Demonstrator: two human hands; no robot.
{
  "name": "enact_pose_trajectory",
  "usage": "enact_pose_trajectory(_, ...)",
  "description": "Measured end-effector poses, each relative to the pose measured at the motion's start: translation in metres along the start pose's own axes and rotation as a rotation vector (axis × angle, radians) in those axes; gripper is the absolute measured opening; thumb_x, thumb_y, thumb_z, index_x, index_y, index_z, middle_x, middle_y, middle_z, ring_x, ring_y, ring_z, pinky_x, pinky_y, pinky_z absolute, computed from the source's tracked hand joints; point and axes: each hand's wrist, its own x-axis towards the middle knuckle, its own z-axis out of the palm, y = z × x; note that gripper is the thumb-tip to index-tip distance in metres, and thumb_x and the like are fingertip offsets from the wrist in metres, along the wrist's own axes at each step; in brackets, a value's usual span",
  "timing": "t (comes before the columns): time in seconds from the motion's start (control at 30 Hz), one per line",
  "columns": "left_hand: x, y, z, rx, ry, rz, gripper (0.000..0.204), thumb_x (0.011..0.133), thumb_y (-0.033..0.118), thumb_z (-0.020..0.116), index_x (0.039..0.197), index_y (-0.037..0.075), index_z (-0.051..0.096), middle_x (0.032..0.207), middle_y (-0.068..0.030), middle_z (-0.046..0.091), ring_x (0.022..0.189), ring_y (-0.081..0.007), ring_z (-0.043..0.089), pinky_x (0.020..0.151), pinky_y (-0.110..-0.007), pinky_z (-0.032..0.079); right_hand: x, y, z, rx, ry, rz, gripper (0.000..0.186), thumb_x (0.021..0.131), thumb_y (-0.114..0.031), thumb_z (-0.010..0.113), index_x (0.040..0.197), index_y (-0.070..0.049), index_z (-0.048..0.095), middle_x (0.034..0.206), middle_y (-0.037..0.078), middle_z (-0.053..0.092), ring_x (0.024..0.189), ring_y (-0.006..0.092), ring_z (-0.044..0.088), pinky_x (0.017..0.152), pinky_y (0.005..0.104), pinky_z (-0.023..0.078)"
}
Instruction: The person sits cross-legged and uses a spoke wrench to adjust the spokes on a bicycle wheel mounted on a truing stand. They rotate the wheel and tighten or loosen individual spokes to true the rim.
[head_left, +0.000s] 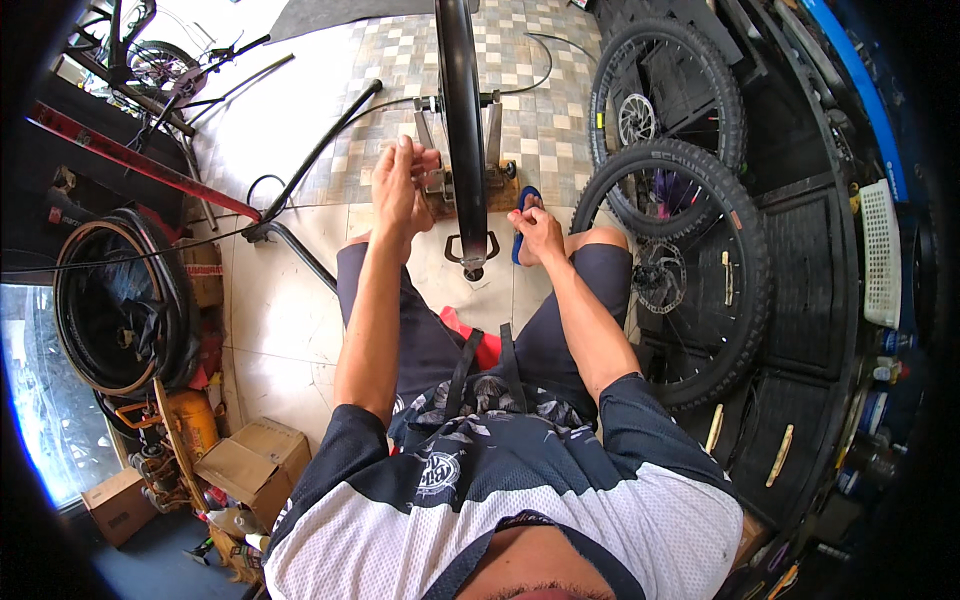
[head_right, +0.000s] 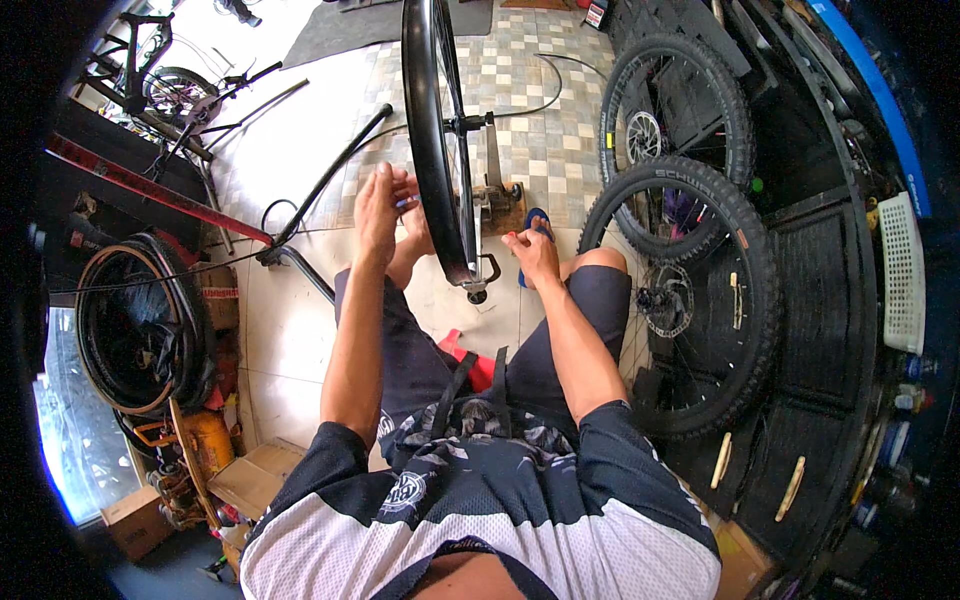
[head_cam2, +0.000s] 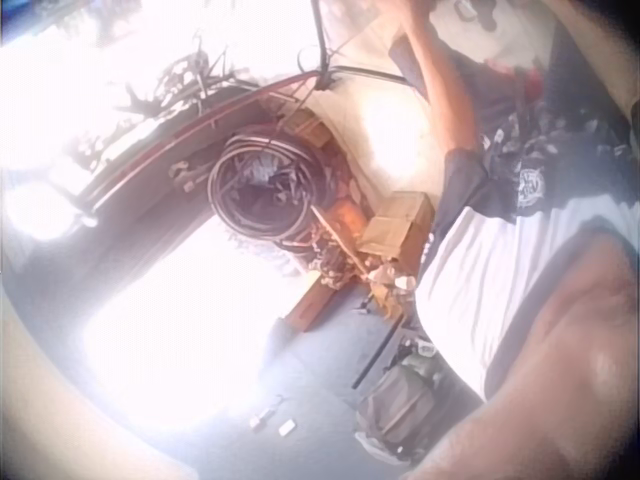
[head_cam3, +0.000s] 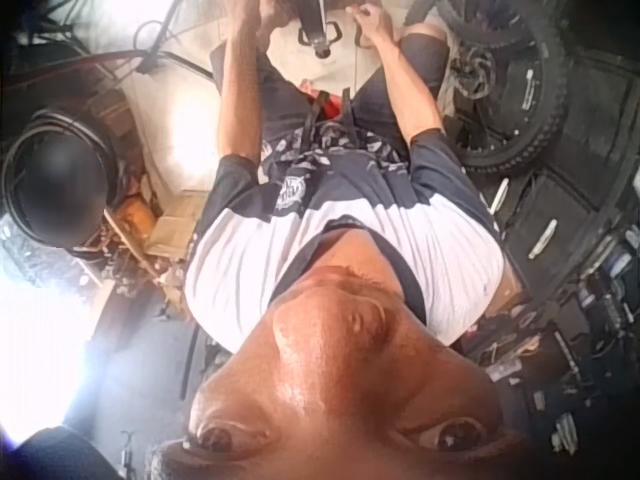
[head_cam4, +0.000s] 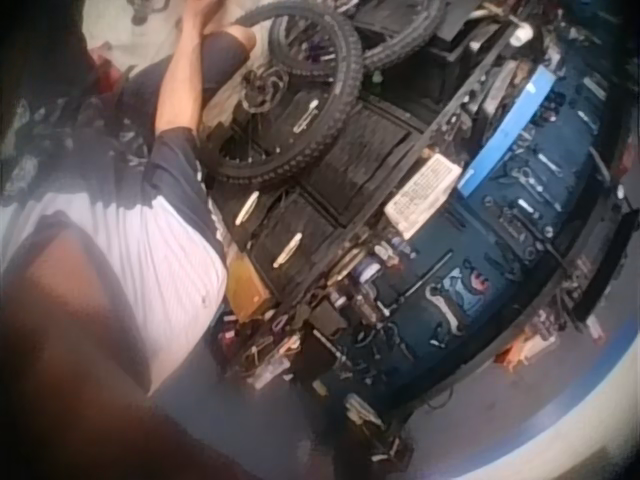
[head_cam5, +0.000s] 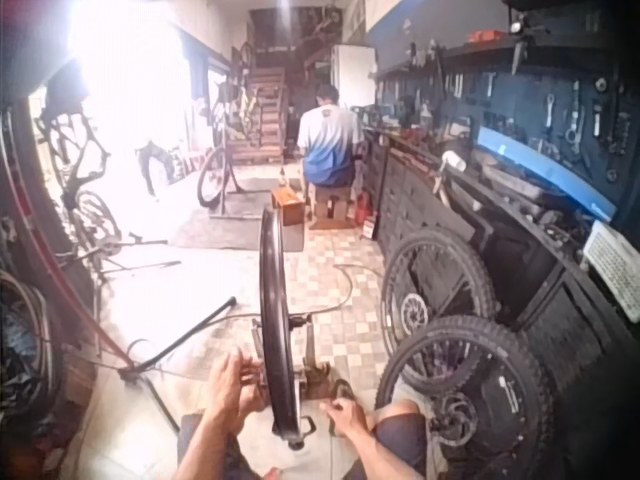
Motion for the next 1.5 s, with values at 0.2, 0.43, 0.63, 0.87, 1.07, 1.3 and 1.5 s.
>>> enact_pose_trajectory(0.2,-0.010,-0.059,-0.015,0.073,0.031,-0.141,0.029,0.102,0.040,0.055,0.097,0.011,0.057,0.090,-0.0020,0.069,0.077,-0.0075,0.062,0.064,-0.023,0.048,0.002,0.006,0.002,-0.025,-0.019,0.025,0.050,0.086,-0.052,0.069,0.083,-0.002,0.069,0.079,0.013,0.072,0.076,0.0300,0.068,0.070,0.0408,0.050)
enact_pose_trajectory(0.43,-0.005,-0.094,-0.027,0.144,-0.003,-0.095,0.031,0.102,0.038,0.056,0.098,0.007,0.058,0.088,-0.0030,0.067,0.076,-0.0082,0.062,0.065,-0.023,0.049,0.003,0.011,0.003,-0.041,-0.025,0.074,0.050,0.085,-0.053,0.069,0.084,-0.003,0.070,0.081,0.013,0.072,0.078,0.0318,0.068,0.072,0.0422,0.050)
enact_pose_trajectory(0.63,-0.004,-0.110,-0.031,0.261,-0.004,-0.011,0.032,0.101,0.035,0.058,0.103,0.003,0.058,0.088,-0.0054,0.067,0.076,-0.0108,0.062,0.067,-0.025,0.051,0.001,0.005,0.001,-0.054,-0.032,0.069,0.050,0.085,-0.053,0.070,0.086,-0.003,0.070,0.082,0.014,0.072,0.079,0.0321,0.069,0.072,0.0421,0.051)
enact_pose_trajectory(0.87,-0.007,-0.113,-0.029,0.226,-0.019,0.014,0.033,0.101,0.034,0.059,0.105,0.001,0.059,0.086,-0.0059,0.066,0.074,-0.0103,0.060,0.066,-0.026,0.051,0.000,0.000,-0.001,-0.047,-0.036,0.076,0.050,0.084,-0.053,0.071,0.088,-0.003,0.071,0.084,0.013,0.073,0.080,0.0304,0.070,0.073,0.0407,0.052)
enact_pose_trajectory(1.07,-0.006,-0.113,-0.028,0.248,-0.023,0.029,0.034,0.100,0.035,0.059,0.107,0.001,0.058,0.085,-0.0058,0.065,0.074,-0.0104,0.059,0.066,-0.025,0.049,0.002,0.005,0.002,-0.052,-0.033,0.059,0.050,0.084,-0.053,0.071,0.087,-0.003,0.071,0.083,0.014,0.073,0.079,0.0304,0.070,0.072,0.0413,0.052)
enact_pose_trajectory(1.3,-0.009,-0.112,-0.028,0.210,-0.031,0.012,0.035,0.100,0.035,0.059,0.108,0.001,0.058,0.085,-0.0053,0.065,0.075,-0.0099,0.059,0.067,-0.025,0.048,0.004,0.012,0.006,-0.039,-0.023,0.027,0.051,0.084,-0.054,0.070,0.086,-0.003,0.070,0.083,0.014,0.072,0.079,0.0315,0.070,0.071,0.0421,0.051)
enact_pose_trajectory(1.5,-0.010,-0.112,-0.030,0.243,-0.028,0.009,0.036,0.100,0.036,0.060,0.109,0.001,0.058,0.087,-0.0056,0.065,0.077,-0.0102,0.059,0.069,-0.025,0.049,0.003,0.011,0.004,-0.062,-0.020,0.044,0.051,0.084,-0.054,0.070,0.087,-0.003,0.070,0.083,0.014,0.073,0.079,0.0318,0.070,0.072,0.0420,0.052)
